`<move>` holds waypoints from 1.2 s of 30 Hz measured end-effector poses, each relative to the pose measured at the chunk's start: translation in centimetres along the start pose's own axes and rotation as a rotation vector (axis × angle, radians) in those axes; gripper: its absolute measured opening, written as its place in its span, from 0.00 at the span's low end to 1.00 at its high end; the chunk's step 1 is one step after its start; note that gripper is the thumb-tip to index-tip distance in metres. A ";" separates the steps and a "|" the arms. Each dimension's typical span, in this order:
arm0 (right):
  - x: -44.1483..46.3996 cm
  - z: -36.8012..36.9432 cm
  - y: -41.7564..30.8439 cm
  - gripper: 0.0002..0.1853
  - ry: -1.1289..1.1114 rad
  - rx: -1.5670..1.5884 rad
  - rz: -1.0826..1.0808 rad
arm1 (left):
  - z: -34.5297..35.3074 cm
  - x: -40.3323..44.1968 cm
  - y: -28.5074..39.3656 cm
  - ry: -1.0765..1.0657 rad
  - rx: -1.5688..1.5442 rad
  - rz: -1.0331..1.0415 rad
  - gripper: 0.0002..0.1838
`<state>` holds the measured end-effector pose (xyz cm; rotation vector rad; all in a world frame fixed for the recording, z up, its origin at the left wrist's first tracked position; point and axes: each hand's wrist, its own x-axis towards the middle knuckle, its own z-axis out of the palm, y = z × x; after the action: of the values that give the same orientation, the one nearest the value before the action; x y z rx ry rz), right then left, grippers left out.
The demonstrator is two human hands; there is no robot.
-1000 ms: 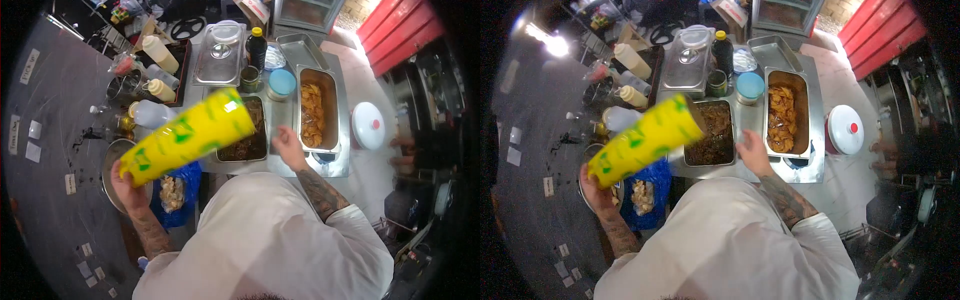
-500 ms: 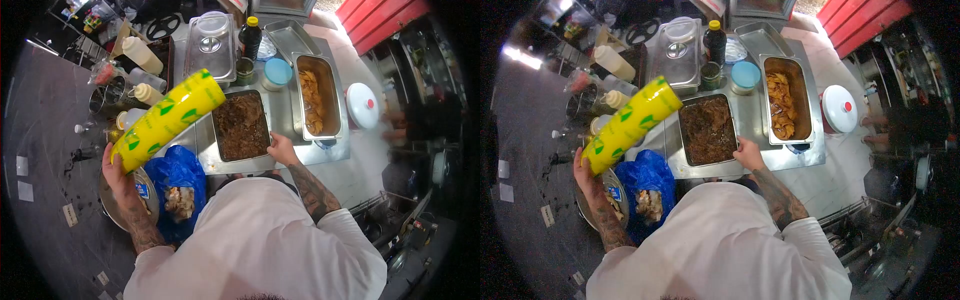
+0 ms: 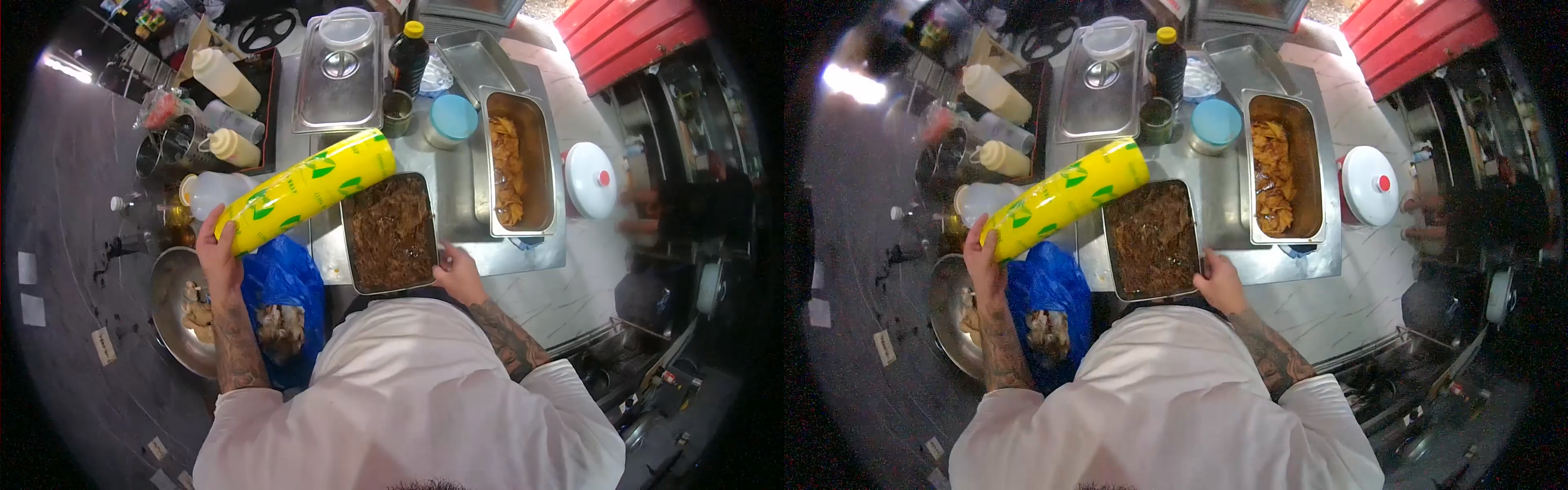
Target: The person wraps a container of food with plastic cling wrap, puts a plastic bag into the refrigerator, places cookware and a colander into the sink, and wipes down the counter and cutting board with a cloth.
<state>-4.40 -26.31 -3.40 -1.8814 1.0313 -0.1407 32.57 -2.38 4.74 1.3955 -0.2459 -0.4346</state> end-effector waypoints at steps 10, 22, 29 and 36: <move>7.9 -5.1 -15.3 0.21 0.156 0.005 -0.690 | 0.3 -2.1 1.8 -0.125 -0.022 0.059 0.24; 8.2 -2.0 -27.2 0.14 -0.264 -0.226 -1.169 | -0.5 -9.5 8.7 0.081 0.222 0.240 0.27; 8.6 0.7 -28.2 0.05 -0.450 -0.275 -1.201 | -2.2 -11.3 9.1 0.041 0.226 0.267 0.21; 8.0 2.9 -26.6 0.06 -0.382 -0.190 -1.097 | -2.3 -10.3 8.3 0.049 0.281 0.143 0.21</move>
<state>17.96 -24.84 13.33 -2.3355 -0.3271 -0.3013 25.57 5.11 13.43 1.6491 -0.3748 -0.2533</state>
